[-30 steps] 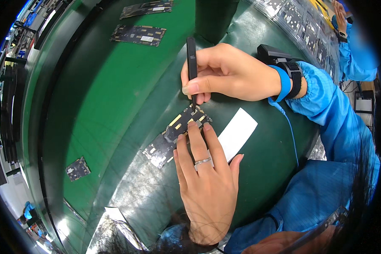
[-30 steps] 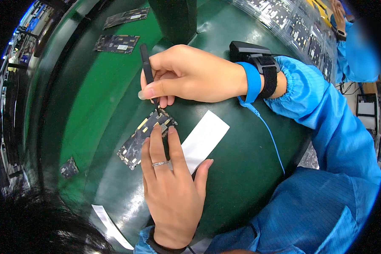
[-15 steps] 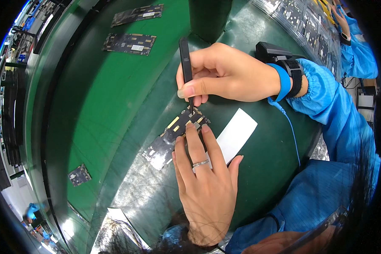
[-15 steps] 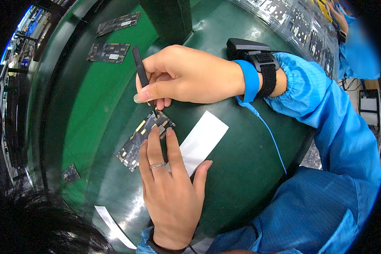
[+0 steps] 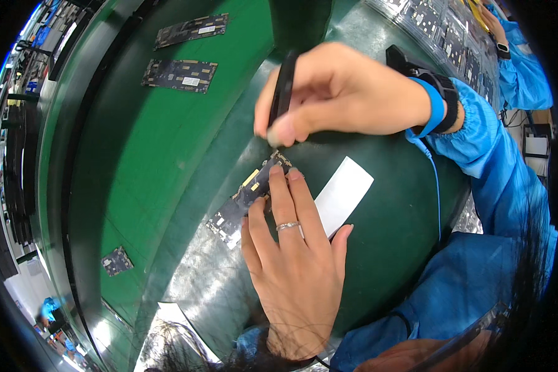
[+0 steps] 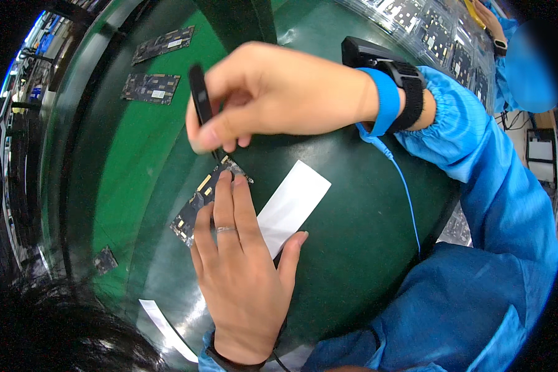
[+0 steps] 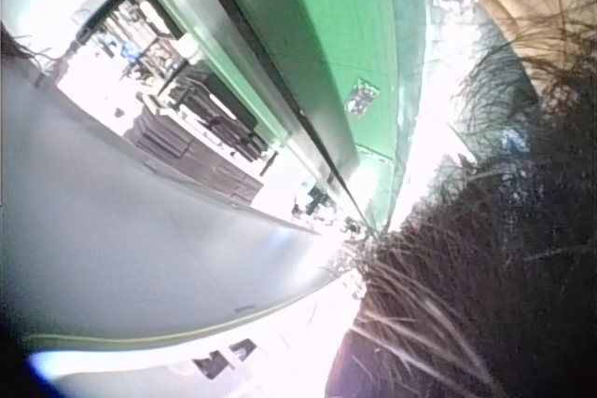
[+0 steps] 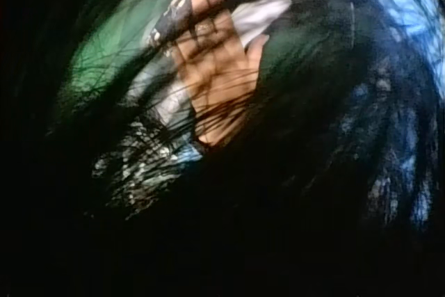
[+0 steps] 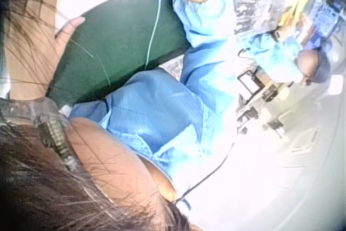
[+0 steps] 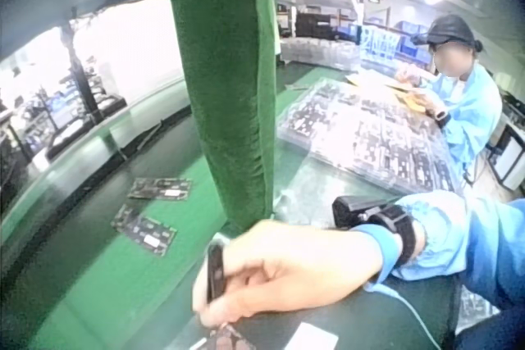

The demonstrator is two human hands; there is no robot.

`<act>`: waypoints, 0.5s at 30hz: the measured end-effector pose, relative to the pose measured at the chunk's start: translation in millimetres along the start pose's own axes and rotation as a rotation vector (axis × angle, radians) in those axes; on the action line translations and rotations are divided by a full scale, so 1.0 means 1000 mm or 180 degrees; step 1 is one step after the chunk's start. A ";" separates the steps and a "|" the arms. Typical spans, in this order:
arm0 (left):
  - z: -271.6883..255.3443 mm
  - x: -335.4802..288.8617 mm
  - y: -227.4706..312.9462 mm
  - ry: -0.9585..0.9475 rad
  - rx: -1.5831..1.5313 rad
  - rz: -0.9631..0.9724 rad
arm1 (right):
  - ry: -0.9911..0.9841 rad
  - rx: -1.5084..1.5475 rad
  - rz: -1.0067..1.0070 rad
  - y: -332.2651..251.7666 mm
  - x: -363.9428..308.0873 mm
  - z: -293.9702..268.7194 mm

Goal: Manually applying a small component or sticker to a circuit board using a precision tool.

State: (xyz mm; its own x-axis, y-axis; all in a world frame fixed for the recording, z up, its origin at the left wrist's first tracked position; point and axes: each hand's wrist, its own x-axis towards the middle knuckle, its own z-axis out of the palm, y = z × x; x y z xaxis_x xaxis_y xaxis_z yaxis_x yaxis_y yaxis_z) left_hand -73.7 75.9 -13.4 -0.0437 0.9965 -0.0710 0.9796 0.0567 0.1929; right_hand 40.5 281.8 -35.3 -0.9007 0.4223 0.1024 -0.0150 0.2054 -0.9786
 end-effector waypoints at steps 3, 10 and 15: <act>-0.001 -0.004 0.006 0.0002 0.0058 -0.0077 | 0.0302 0.0100 -0.0075 -0.014 -0.002 -0.001; 0.047 -0.090 0.030 -0.0483 0.0829 0.0046 | -0.0389 -0.0194 -0.0333 -0.015 -0.033 0.041; 0.015 -0.074 0.037 -0.0689 -0.0220 -0.0067 | -0.0408 -0.0061 -0.0173 0.000 -0.030 0.063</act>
State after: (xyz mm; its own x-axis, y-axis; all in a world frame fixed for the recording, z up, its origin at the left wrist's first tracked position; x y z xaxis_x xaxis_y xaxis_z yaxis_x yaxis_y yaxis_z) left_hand -31.6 3.2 -15.4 -0.0137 0.9591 -0.2826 0.9628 0.0889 0.2551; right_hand 40.6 213.6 -50.0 -0.9468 0.2942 0.1304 -0.0581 0.2421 -0.9685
